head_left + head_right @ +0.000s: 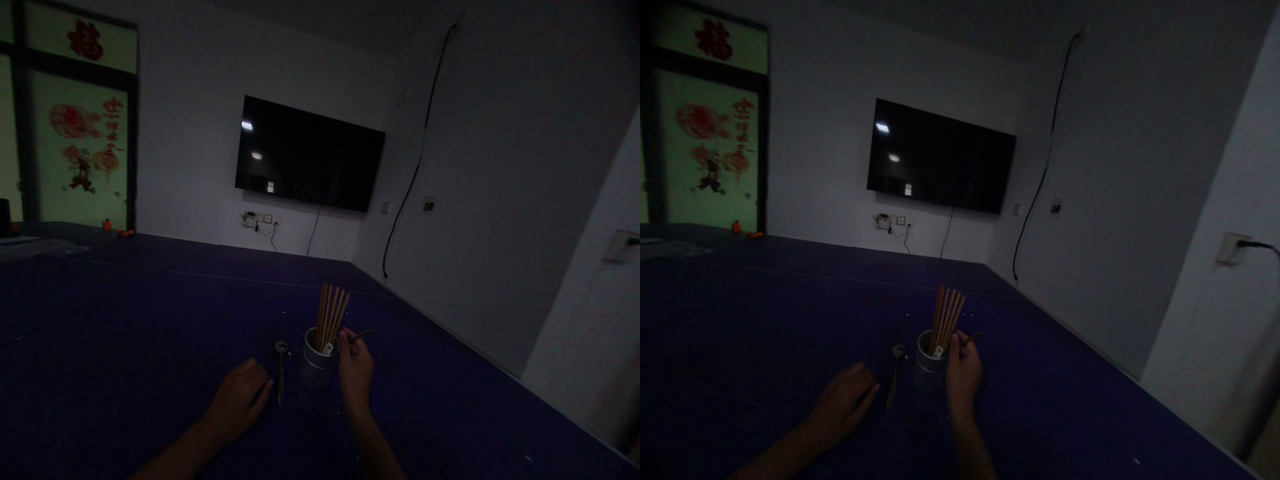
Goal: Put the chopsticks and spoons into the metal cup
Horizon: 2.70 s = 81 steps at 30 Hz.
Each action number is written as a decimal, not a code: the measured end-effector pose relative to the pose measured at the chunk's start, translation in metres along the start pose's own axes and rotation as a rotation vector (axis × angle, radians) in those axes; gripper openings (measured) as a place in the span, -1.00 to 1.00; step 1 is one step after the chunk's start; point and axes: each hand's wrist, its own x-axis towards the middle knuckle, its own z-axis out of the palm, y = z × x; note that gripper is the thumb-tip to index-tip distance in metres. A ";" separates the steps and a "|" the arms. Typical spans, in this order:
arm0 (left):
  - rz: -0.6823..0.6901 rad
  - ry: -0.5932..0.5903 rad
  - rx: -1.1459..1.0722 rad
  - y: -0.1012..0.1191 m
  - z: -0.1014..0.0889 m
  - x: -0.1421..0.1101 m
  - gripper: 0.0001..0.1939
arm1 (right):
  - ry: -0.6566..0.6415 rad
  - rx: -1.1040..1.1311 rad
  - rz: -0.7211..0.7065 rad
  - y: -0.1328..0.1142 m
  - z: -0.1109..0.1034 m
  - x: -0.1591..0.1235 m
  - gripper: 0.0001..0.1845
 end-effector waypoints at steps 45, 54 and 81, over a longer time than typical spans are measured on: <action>-0.030 -0.106 -0.072 0.001 0.000 0.000 -0.71 | 0.366 -0.141 -0.220 -0.018 -0.002 -0.025 -0.46; -0.078 -0.073 0.004 -0.001 0.003 -0.001 -0.71 | -0.517 -0.817 -0.390 -0.022 0.038 -0.071 -0.66; -0.091 -0.094 -0.038 -0.001 0.002 -0.002 -0.72 | -0.598 -1.134 -0.313 -0.007 0.043 -0.083 -0.74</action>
